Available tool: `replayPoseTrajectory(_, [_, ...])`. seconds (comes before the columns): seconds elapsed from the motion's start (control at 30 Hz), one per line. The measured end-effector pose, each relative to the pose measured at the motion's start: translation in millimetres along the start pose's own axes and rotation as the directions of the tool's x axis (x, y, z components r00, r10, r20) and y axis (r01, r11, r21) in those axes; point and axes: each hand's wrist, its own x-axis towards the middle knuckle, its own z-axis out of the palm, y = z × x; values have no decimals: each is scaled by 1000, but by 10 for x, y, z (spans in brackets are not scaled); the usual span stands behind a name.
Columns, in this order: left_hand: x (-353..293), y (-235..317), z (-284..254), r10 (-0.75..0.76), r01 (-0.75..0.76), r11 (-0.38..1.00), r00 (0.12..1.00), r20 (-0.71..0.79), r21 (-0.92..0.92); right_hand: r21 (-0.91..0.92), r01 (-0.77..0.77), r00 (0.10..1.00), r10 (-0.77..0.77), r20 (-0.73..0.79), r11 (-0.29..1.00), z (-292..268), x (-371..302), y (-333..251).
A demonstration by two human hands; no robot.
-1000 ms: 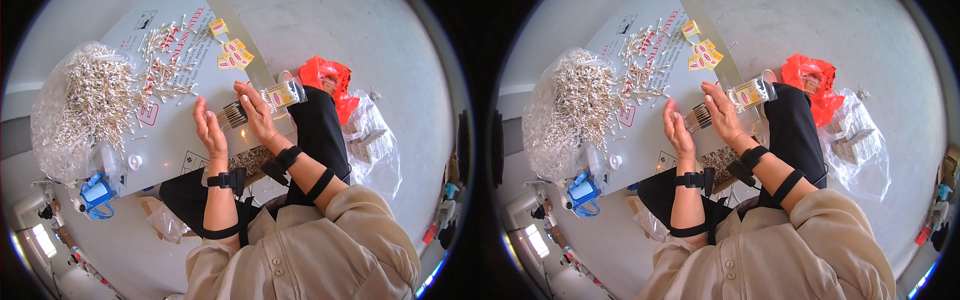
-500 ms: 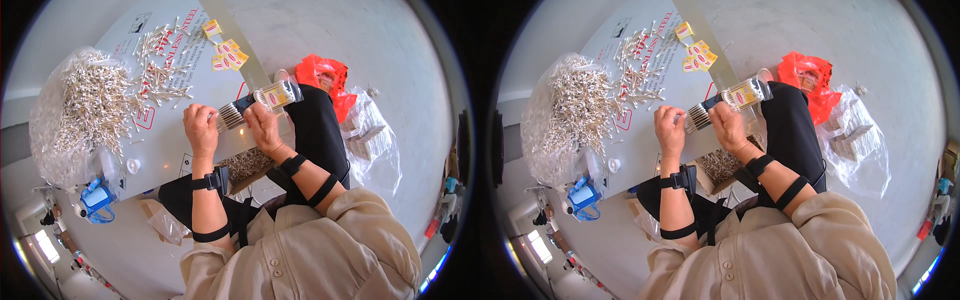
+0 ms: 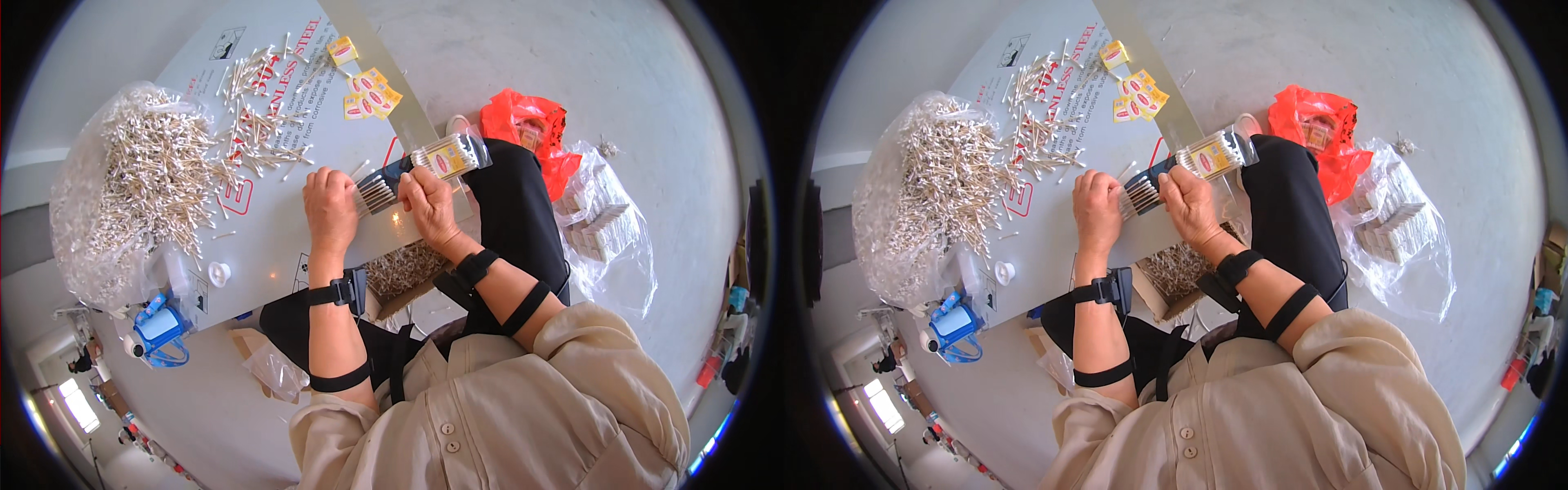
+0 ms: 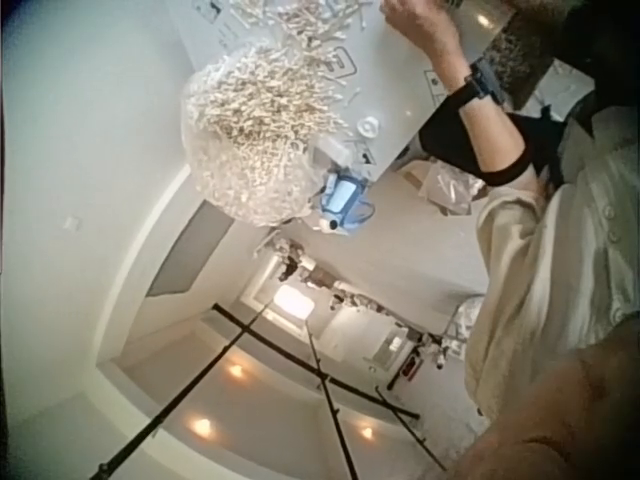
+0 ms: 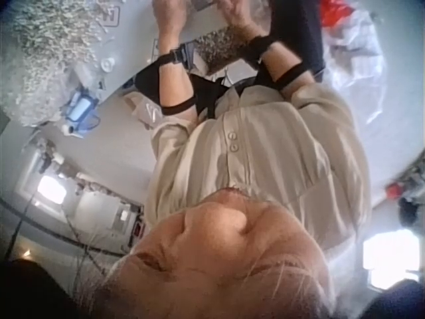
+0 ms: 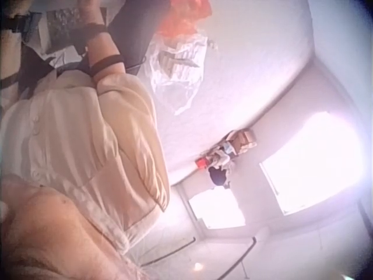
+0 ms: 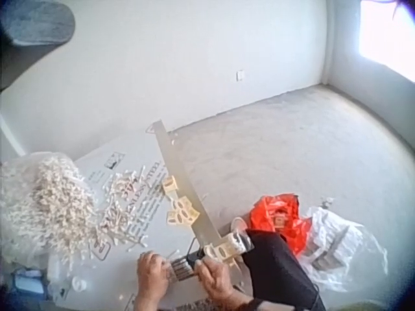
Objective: The recorder is manually gathering groups of cotton swabs and placing them into clear plastic packaging bags.
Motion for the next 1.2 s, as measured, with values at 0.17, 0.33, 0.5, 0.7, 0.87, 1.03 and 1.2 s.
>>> replayPoseTrajectory(0.17, [-173,8,-185,-57,57,975,998,7,-214,68,-8,1000,8,-9,998,-30,23,23])
replayPoseTrajectory(0.33, [-372,65,-318,-126,234,893,950,285,-385,19,-10,1000,10,0,1000,-63,22,7])
replayPoseTrajectory(0.5, [-188,-36,-97,-223,195,949,971,-90,-248,11,23,1000,-23,0,1000,-32,23,28])
replayPoseTrajectory(0.7, [36,-107,34,-112,114,987,993,19,-115,21,33,999,-32,-26,999,-19,39,18])
replayPoseTrajectory(0.87, [-97,-77,37,-95,97,988,995,19,-121,16,32,999,-32,-26,999,-44,42,24])
replayPoseTrajectory(1.03, [-124,-408,19,-243,217,966,946,-215,-140,-25,17,1000,-17,19,1000,-50,25,-51])
replayPoseTrajectory(1.2, [32,-712,-31,-390,431,902,850,-354,40,-30,23,999,-22,26,999,-37,29,-55])
